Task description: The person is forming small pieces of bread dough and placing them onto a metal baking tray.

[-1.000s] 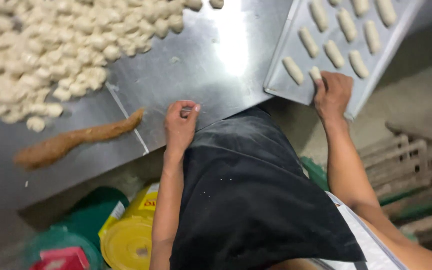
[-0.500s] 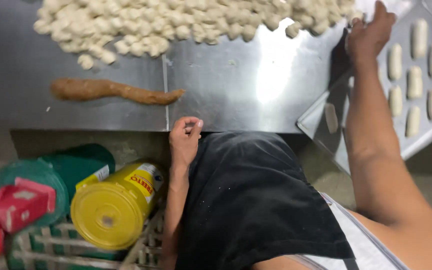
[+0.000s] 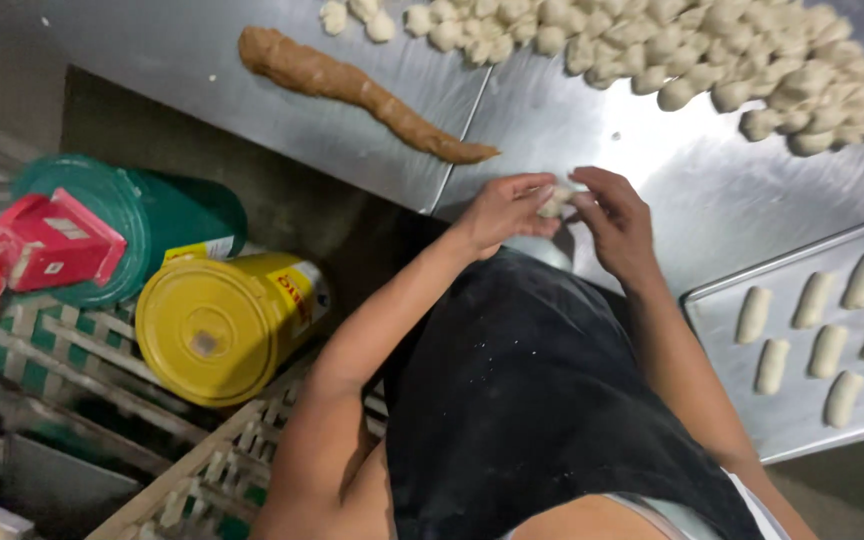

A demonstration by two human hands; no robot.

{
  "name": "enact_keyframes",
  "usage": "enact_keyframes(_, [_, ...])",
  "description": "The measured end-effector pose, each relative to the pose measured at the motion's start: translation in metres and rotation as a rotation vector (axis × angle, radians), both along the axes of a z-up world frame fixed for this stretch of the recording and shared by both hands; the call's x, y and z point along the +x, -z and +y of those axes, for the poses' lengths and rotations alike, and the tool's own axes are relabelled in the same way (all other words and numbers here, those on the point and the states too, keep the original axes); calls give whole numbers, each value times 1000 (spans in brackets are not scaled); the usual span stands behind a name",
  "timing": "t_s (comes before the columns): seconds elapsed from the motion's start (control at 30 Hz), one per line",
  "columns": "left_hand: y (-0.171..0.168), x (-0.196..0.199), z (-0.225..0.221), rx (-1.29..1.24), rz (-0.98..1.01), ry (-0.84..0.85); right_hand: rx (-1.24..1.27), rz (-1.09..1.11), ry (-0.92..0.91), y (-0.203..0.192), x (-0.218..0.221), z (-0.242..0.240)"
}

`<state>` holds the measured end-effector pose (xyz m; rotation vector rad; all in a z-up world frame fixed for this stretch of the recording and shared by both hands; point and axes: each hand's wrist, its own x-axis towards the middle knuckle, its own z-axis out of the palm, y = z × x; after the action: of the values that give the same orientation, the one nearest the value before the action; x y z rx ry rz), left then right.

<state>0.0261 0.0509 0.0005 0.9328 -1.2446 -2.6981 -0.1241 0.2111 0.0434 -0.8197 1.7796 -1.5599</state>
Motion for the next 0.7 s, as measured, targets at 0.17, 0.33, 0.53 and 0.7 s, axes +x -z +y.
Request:
enact_keyframes(0.17, [10,53,-26,-25,11,-73,171,437,23,34,17,-50])
enact_keyframes(0.33, [36,138,-52,-14,15,-270,-41,863,-204,31,32,-118])
enact_keyframes(0.53, [-7,197,-57,46,-84,-499,-141,1041,-317,42,52,-145])
enact_keyframes(0.7, [22,212,-47,80,-3,-629,73,1122,-460,45,24,-142])
